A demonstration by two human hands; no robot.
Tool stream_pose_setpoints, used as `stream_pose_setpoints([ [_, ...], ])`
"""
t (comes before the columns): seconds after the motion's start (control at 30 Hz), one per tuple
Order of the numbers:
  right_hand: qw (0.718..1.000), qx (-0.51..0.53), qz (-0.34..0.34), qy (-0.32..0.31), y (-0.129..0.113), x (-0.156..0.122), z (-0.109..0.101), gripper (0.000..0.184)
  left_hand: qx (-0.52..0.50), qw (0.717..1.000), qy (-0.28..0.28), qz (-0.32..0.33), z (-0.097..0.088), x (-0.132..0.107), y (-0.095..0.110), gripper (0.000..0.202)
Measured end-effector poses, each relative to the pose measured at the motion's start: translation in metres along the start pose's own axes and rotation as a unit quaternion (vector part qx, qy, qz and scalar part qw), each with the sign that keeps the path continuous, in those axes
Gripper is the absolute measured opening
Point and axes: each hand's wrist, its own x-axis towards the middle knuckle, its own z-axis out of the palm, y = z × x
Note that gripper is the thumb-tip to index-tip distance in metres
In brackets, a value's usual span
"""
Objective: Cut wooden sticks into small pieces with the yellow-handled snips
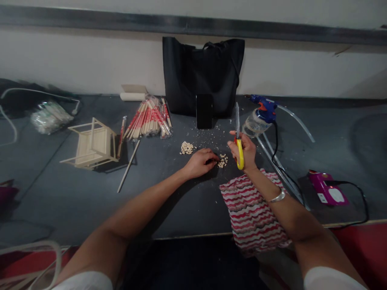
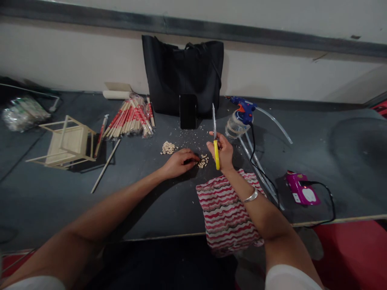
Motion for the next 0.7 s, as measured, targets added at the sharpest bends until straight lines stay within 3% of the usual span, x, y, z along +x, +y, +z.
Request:
stream_pose_setpoints([
  [0.13, 1.000, 0.007, 0.002, 0.002, -0.0002, 0.0001, 0.0005, 0.032, -0.001, 1.000, -0.013, 0.027, 0.0000, -0.0003, 0.0004, 0.022],
  [0.33, 1.000, 0.025, 0.013, 0.009, -0.0008, -0.0013, 0.0019, 0.035, -0.049, 0.998, 0.049, -0.011, 0.0011, -0.0022, 0.0007, 0.029],
  [0.6, 0.998, 0.045, 0.024, 0.033, 0.0010, 0.0019, 0.0024, 0.033, -0.008, 1.000, 0.004, -0.017, 0.0021, -0.0002, 0.0033, 0.029],
  [0.7, 0.999, 0.039, 0.018, 0.029, 0.0013, 0.0019, 0.0025, 0.033, 0.029, 0.999, -0.017, -0.009, 0.0047, 0.0010, 0.0068, 0.044],
])
